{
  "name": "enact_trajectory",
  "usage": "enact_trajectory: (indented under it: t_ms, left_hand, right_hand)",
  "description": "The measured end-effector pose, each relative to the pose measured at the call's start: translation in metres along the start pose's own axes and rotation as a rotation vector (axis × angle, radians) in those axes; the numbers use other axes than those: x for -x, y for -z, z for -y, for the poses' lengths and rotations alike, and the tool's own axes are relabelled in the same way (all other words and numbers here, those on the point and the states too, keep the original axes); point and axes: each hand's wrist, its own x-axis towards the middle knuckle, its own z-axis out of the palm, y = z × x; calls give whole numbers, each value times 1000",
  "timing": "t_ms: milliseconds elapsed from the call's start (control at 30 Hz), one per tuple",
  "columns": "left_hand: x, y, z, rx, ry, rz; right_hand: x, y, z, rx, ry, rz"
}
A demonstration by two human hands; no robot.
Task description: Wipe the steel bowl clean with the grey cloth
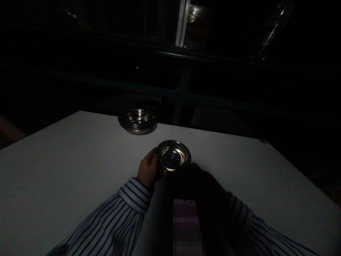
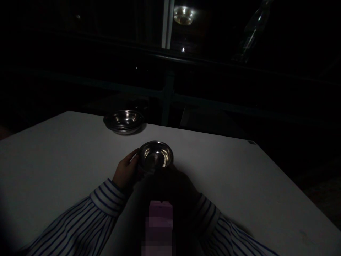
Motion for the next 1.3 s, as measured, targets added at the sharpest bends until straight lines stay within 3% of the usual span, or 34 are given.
enact_trajectory:
  t_ms: [233,433,633,900,1133,1300]
  left_hand:
    - [-1,1,1,-15,21,-36]
    - [-7,3,4,-51,-71,-109]
    - [-10,5,7,-58,-56,-82]
    - [-6,4,2,-133,-89,-108]
    - [-6,5,2,-104,-35,-84]
    - [-8,4,5,-92,-88,-100]
  right_hand:
    - [-12,-14,14,32,-46,1]
    - [-27,-7,31,179,147,-222]
    - [-13,-1,18,2,-35,15]
    - [-28,0,32,143,190,-176]
    - [-8,3,18,69,80,-71]
    - [-20,1,27,100,158,-163]
